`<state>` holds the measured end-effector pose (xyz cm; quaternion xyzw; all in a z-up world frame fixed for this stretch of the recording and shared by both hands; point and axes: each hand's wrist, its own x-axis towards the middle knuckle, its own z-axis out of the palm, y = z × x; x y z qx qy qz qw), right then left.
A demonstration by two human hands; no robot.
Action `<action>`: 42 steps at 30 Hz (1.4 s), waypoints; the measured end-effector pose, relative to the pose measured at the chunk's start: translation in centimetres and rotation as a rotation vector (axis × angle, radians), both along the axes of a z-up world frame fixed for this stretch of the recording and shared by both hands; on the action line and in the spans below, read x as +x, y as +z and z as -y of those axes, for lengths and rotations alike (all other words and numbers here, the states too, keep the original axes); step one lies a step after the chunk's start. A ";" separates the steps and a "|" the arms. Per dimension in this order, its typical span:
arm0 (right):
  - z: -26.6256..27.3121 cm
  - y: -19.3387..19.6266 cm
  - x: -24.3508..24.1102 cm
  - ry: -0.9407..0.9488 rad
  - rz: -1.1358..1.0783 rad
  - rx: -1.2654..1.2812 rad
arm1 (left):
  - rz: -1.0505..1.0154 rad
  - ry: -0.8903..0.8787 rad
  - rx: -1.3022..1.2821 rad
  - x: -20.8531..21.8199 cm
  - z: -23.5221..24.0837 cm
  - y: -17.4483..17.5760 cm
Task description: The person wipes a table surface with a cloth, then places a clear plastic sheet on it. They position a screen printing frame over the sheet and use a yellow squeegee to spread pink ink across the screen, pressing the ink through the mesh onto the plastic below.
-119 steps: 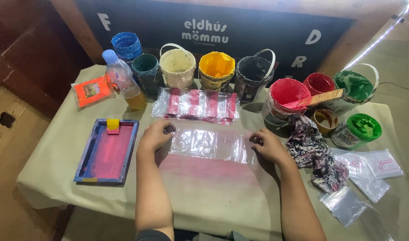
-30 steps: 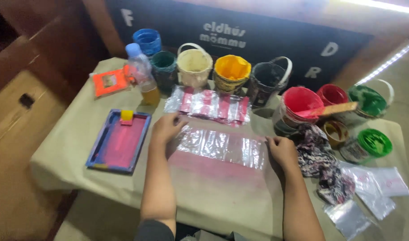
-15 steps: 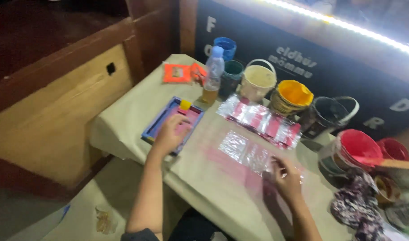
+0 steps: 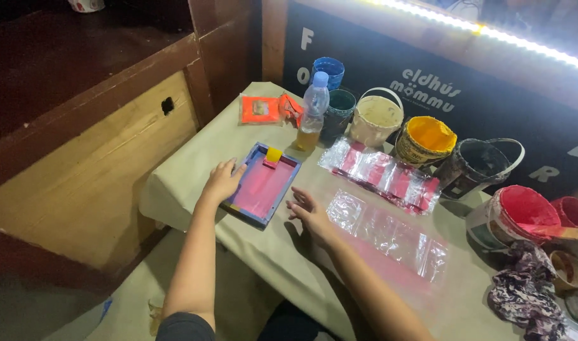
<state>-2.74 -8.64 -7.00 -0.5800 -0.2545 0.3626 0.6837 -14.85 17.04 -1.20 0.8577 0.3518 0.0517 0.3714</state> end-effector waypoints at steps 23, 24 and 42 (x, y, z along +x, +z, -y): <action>21.4 2.1 3.3 -0.587 0.292 -0.038 | 0.209 -0.579 -0.343 3.8 21.5 7.2; 23.4 2.3 3.5 -0.624 0.299 -0.041 | 0.235 -0.624 -0.421 4.2 23.1 7.5; 38.7 -1.0 12.2 -0.809 -0.173 -0.154 | 0.136 -0.715 -0.520 14.8 34.1 4.2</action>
